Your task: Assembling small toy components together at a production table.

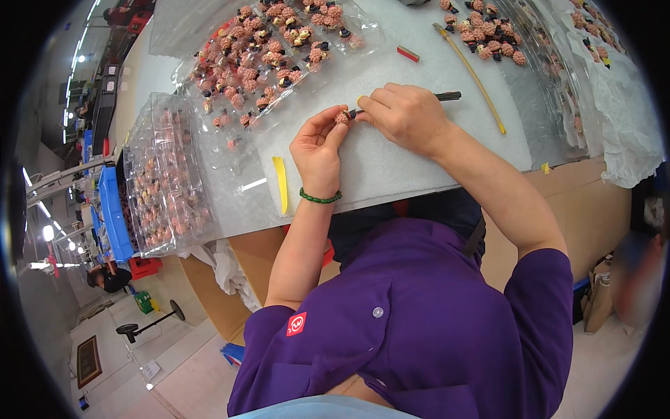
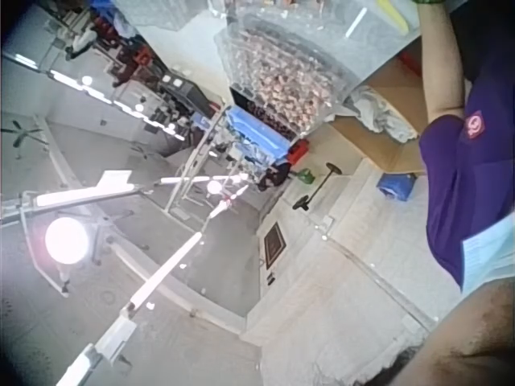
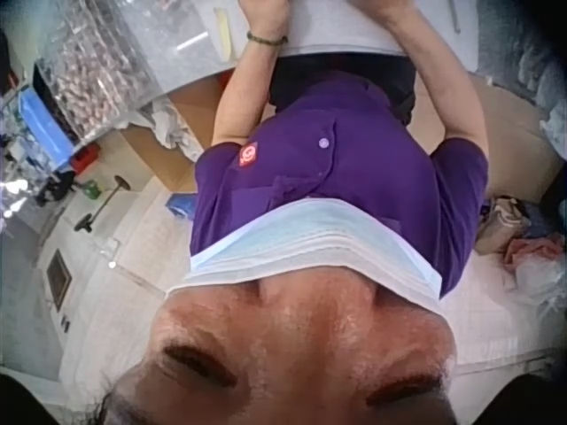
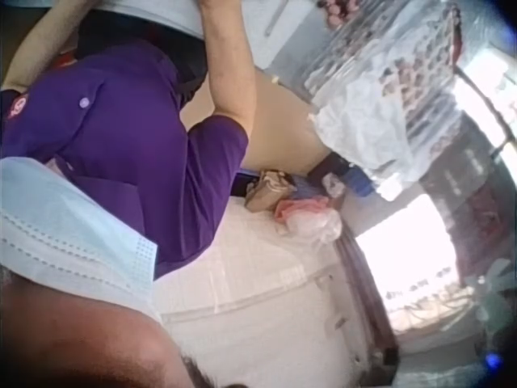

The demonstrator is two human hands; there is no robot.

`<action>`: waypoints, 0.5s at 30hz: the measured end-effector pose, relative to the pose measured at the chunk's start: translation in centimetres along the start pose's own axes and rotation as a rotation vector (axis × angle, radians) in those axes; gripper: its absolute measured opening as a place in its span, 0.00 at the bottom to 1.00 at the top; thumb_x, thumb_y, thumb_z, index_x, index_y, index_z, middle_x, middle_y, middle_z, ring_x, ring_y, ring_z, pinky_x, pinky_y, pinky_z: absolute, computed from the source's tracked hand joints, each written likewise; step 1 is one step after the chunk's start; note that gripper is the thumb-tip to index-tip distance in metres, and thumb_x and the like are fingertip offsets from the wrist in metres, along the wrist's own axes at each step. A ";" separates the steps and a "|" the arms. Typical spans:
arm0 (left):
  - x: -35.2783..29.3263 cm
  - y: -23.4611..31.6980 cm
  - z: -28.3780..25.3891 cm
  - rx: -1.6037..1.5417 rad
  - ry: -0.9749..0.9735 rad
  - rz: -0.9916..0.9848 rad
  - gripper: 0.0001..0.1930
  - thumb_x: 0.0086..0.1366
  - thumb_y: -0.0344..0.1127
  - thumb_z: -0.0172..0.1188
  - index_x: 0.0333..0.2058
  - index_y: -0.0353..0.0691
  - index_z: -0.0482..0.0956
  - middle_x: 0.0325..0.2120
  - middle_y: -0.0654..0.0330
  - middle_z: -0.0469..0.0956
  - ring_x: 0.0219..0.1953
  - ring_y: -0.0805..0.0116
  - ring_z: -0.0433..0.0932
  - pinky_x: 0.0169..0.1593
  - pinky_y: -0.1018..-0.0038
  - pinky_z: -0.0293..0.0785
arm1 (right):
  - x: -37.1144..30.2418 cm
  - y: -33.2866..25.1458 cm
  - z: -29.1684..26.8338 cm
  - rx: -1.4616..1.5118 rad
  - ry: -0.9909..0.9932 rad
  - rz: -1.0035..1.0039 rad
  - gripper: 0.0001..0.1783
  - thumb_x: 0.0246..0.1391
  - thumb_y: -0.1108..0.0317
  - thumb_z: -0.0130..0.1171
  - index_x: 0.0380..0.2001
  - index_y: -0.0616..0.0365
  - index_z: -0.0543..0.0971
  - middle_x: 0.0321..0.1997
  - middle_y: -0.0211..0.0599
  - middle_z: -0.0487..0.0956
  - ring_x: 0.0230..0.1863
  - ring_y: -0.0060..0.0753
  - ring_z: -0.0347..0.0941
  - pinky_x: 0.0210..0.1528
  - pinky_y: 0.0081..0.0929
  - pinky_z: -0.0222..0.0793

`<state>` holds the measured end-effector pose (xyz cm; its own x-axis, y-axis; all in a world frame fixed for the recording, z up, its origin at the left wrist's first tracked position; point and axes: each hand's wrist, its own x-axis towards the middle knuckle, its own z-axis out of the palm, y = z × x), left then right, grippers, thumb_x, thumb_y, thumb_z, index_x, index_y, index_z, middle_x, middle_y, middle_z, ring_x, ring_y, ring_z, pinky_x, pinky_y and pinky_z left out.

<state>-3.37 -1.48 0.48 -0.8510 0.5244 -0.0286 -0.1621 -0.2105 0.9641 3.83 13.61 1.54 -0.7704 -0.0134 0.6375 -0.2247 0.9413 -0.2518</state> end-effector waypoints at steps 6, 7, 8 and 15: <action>0.0 0.0 0.0 0.008 -0.002 -0.004 0.13 0.54 0.15 0.53 0.39 0.28 0.74 0.37 0.56 0.76 0.38 0.73 0.75 0.45 0.80 0.72 | -0.1 0.1 0.1 0.004 -0.010 0.010 0.13 0.38 0.66 0.63 0.29 0.59 0.76 0.21 0.31 0.72 0.22 0.30 0.70 0.22 0.26 0.66; 0.0 0.0 0.0 0.005 -0.005 -0.005 0.13 0.54 0.15 0.53 0.39 0.28 0.74 0.36 0.56 0.77 0.38 0.73 0.75 0.45 0.80 0.72 | -0.1 0.0 0.1 0.004 -0.010 0.010 0.13 0.38 0.66 0.63 0.29 0.59 0.76 0.21 0.31 0.72 0.22 0.30 0.70 0.22 0.26 0.66; 0.0 0.1 0.0 0.003 -0.007 -0.005 0.13 0.54 0.14 0.53 0.39 0.28 0.74 0.36 0.56 0.77 0.38 0.73 0.75 0.45 0.80 0.72 | -0.1 0.0 0.0 0.009 -0.024 0.029 0.13 0.38 0.66 0.63 0.29 0.59 0.76 0.21 0.31 0.72 0.22 0.30 0.70 0.22 0.26 0.66; 0.0 0.0 0.0 0.001 -0.002 -0.010 0.13 0.53 0.14 0.53 0.39 0.28 0.74 0.36 0.56 0.77 0.38 0.73 0.75 0.44 0.80 0.72 | -0.2 0.0 0.2 0.031 -0.026 0.066 0.13 0.38 0.66 0.63 0.29 0.60 0.76 0.21 0.32 0.72 0.22 0.31 0.71 0.22 0.27 0.66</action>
<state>-3.41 -1.51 0.48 -0.8481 0.5284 -0.0381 -0.1705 -0.2042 0.9640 3.87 13.52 1.32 -0.7990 0.0393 0.6000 -0.1913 0.9294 -0.3157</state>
